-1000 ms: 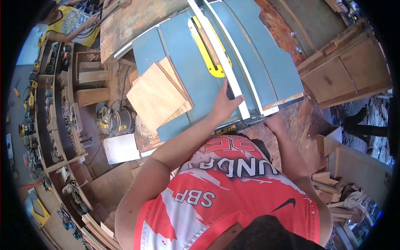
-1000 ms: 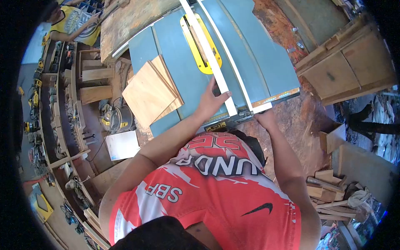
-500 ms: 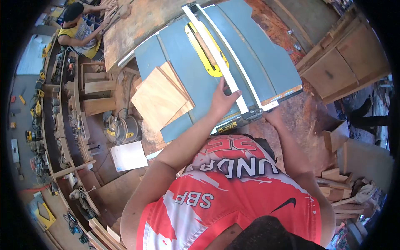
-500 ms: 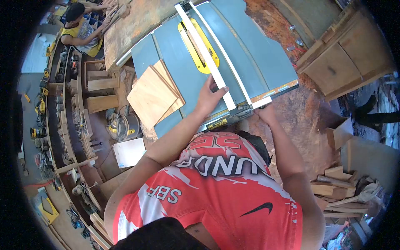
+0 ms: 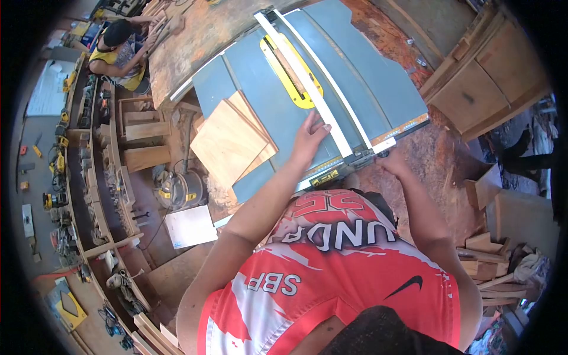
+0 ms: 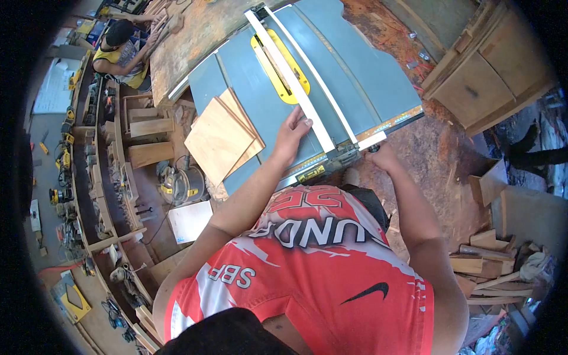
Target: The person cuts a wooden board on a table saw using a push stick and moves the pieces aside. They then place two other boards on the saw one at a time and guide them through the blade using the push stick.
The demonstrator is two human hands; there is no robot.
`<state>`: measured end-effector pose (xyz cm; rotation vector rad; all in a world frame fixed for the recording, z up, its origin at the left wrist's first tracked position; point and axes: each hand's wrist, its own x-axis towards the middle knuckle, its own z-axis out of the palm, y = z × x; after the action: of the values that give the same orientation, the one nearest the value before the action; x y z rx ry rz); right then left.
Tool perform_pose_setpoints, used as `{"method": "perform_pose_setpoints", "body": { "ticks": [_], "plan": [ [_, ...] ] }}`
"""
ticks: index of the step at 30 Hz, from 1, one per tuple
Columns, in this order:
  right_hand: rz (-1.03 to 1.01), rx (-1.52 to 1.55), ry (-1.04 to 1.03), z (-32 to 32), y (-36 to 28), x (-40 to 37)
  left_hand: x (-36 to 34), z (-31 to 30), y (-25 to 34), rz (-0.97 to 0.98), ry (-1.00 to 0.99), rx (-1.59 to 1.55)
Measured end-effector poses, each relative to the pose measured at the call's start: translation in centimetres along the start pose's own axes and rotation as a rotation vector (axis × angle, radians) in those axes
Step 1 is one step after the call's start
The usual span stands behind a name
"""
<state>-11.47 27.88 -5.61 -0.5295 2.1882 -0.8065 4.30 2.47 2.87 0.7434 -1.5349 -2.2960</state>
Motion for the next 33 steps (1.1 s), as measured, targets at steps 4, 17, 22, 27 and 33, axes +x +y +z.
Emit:
{"method": "perform_pose_setpoints", "body": {
  "ticks": [4, 17, 22, 27, 33],
  "plan": [
    [-0.159, -0.113, 0.019, -1.5, 1.3, -0.1, 0.0, -0.4, -0.7, 0.034, -0.005, 0.073],
    [0.122, 1.384, 0.589, -8.6, 8.9, 14.5, -1.6, -0.8, -1.5, 0.51, 0.102, 0.67],
    [0.194, 1.262, 0.51, -7.3, 10.7, 17.3, -1.8, -0.8, -1.2, 0.464, 0.083, 0.634],
    [0.24, 1.129, 0.39, -6.3, 12.6, 19.8, -1.9, -0.7, -0.9, 0.485, 0.071, 0.703],
    [0.231, 0.7, 0.11, -4.5, 15.7, 20.8, -2.0, -0.6, -0.7, 0.481, 0.085, 0.713]
  ]
}}
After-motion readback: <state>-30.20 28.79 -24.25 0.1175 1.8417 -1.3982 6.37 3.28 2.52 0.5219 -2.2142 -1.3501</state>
